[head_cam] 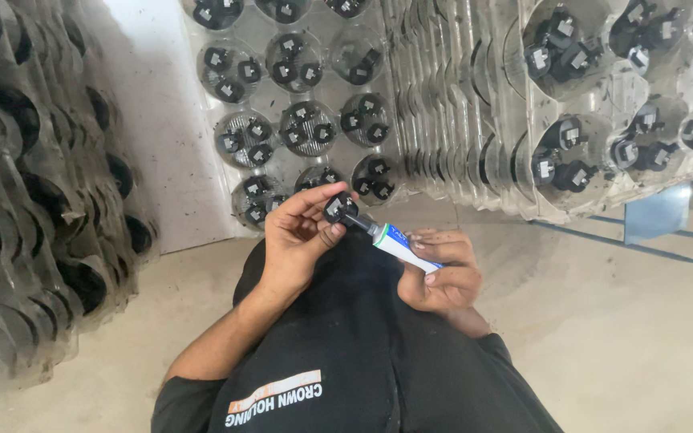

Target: The person applies adhesive from a tube onto small black mechanical parts and places them into a tray. The person then wipes the tube with a cloth and continues applying adhesive to larger black parts, placing each into a separate tray.

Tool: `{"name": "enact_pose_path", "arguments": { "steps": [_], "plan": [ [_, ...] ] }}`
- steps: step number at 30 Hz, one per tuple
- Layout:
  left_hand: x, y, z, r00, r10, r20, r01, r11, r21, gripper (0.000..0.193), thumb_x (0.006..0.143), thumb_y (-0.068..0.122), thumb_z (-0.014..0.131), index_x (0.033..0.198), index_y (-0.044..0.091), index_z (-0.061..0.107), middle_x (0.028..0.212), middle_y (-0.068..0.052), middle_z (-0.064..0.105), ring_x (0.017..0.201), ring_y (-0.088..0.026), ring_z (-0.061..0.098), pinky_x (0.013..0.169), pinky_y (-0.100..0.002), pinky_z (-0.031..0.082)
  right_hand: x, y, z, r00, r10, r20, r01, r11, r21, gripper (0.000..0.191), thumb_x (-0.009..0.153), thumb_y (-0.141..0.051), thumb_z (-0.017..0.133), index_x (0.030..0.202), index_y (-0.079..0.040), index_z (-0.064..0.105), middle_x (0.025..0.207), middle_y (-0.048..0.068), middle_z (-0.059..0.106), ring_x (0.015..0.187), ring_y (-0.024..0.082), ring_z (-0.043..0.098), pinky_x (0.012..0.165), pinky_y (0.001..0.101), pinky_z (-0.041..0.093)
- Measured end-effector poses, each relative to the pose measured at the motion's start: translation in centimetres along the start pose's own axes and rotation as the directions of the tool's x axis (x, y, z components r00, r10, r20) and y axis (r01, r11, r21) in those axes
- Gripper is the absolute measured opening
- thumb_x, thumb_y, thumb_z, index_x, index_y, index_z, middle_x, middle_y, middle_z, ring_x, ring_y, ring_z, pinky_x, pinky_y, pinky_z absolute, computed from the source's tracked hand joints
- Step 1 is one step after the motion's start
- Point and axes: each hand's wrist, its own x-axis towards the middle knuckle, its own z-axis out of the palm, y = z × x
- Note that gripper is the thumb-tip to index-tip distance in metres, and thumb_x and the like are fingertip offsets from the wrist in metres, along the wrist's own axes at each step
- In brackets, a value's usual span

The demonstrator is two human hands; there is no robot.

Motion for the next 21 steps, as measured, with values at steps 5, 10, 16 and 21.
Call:
{"name": "enact_pose_path", "arguments": {
  "steps": [5,10,16,21],
  "plan": [
    [-0.5,-0.6,-1.1,0.999,-0.027,0.046,0.028,0.999,-0.031,0.046,0.096,-0.005,0.074,0.141,-0.003,0.061,0.130,-0.010,0.068,0.116,-0.017,0.067,0.104,-0.032,0.055,-0.2,-0.1,-0.1,1.000,0.001,-0.007,0.000,1.000,0.024,0.044,0.087,0.003,0.074,0.105,-0.014,0.038,0.102,0.012,0.064,0.091,0.025,0.069,0.082,0.0423,0.068],
    [-0.9,-0.3,-2.0,0.996,-0.087,0.018,0.087,0.996,0.005,0.043,0.094,0.011,0.077,0.133,-0.002,0.061,0.130,-0.007,0.071,0.099,-0.019,0.072,0.094,-0.036,0.059,-0.9,-0.5,0.4,1.000,0.030,-0.004,-0.029,0.996,0.079,0.046,0.088,0.008,0.074,0.107,-0.016,0.040,0.103,0.010,0.064,0.094,0.025,0.069,0.084,0.0433,0.067],
    [-1.3,0.6,-2.2,0.990,-0.115,0.076,0.110,0.991,0.073,0.047,0.098,0.015,0.076,0.139,-0.004,0.061,0.106,-0.010,0.073,0.094,-0.019,0.070,0.091,-0.034,0.058,-1.1,-0.8,1.0,1.000,0.019,-0.024,-0.017,0.996,0.089,0.046,0.086,0.009,0.075,0.106,-0.016,0.042,0.102,0.010,0.064,0.094,0.025,0.069,0.084,0.0439,0.067],
    [-1.2,0.6,-1.8,0.987,-0.122,0.108,0.118,0.992,0.044,0.048,0.099,0.016,0.075,0.140,-0.004,0.059,0.107,-0.009,0.072,0.092,-0.018,0.070,0.088,-0.033,0.058,-0.8,-1.2,0.9,0.998,0.054,-0.040,-0.051,0.996,0.077,0.045,0.086,0.009,0.074,0.104,-0.016,0.040,0.100,0.011,0.065,0.093,0.026,0.070,0.083,0.0432,0.067]
  ]
}}
